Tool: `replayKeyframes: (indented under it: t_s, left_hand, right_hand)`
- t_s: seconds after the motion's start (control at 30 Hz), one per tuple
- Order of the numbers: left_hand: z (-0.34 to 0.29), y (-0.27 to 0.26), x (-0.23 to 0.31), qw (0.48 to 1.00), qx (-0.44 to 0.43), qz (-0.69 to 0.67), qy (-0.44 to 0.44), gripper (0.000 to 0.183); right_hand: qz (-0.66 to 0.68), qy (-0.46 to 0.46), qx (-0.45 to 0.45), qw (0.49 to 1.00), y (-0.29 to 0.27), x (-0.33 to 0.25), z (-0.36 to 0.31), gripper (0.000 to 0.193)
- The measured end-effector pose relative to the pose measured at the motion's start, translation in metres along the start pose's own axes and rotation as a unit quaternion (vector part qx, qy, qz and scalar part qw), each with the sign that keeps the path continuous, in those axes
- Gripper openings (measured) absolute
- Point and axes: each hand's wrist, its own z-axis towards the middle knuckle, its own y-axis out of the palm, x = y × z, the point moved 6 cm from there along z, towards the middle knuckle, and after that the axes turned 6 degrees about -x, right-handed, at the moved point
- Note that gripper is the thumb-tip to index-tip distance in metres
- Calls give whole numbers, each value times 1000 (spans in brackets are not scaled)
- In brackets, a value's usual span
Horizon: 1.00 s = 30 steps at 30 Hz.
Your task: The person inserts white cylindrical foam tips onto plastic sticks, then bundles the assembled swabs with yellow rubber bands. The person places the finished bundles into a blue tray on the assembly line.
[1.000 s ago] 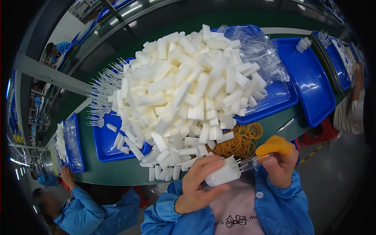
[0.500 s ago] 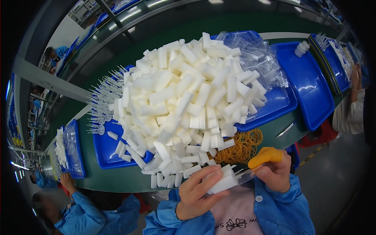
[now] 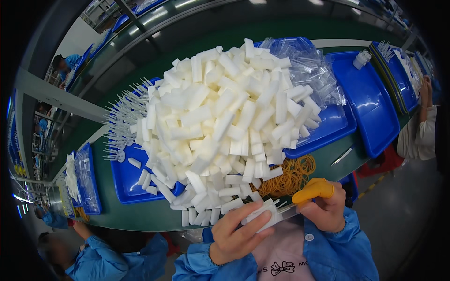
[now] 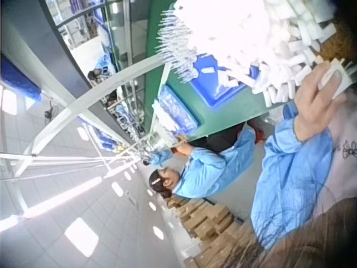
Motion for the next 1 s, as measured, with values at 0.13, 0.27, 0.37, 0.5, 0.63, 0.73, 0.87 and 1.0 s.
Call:
replayKeyframes:
  t_s: [0.13,0.27,0.37,0.5,0.63,0.73,0.87,1.0]
  left_hand:
    - [-4,1,-3,1000,-5,19,-15,47]
    - [-5,2,-4,1000,-15,-15,-9,49]
    - [-4,2,-5,1000,-8,1,-21,47]
    - [-5,4,-8,999,3,-34,-16,58]
    - [-15,11,-24,918,24,-374,-131,58]
    - [-16,15,-32,853,-3,-494,-168,50]
    - [-12,14,-35,858,-1,-483,-174,47]
    - [-16,9,-35,878,5,-452,-157,50]
  right_hand:
    - [52,51,-32,997,6,11,2,17]
    - [116,94,-32,988,12,20,-3,17]
    - [-27,-8,-25,999,13,3,-2,19]
    - [34,9,-21,999,9,7,-2,21]
    - [71,-11,5,997,2,8,-5,21]
    - [102,45,-3,994,1,9,-5,22]
    - [175,61,25,982,1,3,-7,25]
    - [17,-41,-27,999,-14,-4,-6,25]
